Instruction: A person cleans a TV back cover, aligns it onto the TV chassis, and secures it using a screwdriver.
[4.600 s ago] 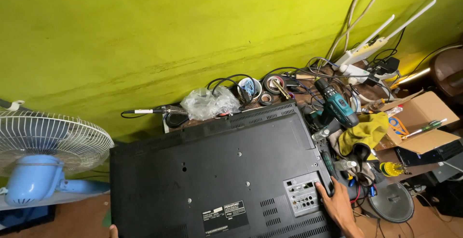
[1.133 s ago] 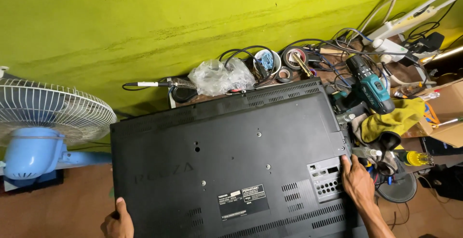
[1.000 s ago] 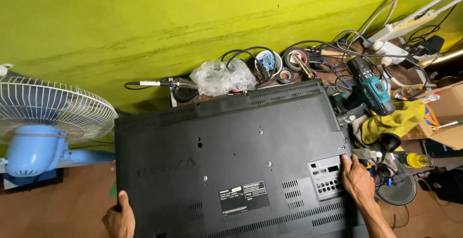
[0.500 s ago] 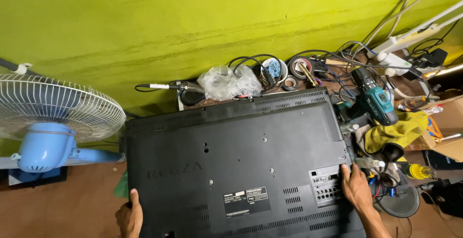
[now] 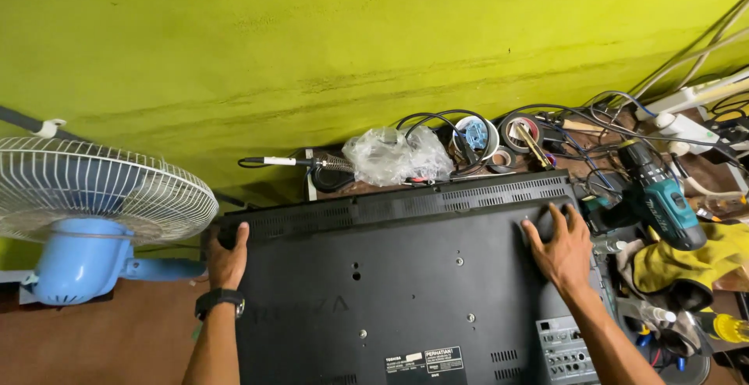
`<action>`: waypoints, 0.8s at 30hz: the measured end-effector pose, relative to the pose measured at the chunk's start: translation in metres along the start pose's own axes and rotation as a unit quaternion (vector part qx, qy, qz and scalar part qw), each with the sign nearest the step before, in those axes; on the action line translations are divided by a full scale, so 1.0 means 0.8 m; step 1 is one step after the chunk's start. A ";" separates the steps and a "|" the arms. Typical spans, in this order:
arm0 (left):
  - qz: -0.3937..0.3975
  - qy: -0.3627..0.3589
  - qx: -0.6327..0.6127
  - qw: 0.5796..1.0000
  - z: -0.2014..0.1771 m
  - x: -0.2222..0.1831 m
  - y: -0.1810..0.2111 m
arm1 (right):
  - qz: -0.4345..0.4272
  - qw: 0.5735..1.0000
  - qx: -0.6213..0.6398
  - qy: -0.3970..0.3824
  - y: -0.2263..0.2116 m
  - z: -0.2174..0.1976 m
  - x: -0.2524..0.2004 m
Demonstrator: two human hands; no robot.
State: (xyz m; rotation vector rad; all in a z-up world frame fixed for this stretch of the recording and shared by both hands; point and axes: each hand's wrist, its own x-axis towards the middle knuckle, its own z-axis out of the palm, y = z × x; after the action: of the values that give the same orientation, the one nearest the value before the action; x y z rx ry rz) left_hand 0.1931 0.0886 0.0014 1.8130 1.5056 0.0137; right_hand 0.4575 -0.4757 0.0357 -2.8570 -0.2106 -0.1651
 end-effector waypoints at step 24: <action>0.464 0.111 0.203 0.855 0.180 -0.029 0.110 | 0.056 0.989 -0.094 -0.095 0.003 0.072 0.153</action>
State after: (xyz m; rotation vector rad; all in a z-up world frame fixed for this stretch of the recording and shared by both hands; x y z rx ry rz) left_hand 0.3254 -0.0096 -0.0420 2.8091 0.6400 0.4140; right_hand 0.5840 -0.4464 -0.0042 -3.0630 -0.0736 0.1164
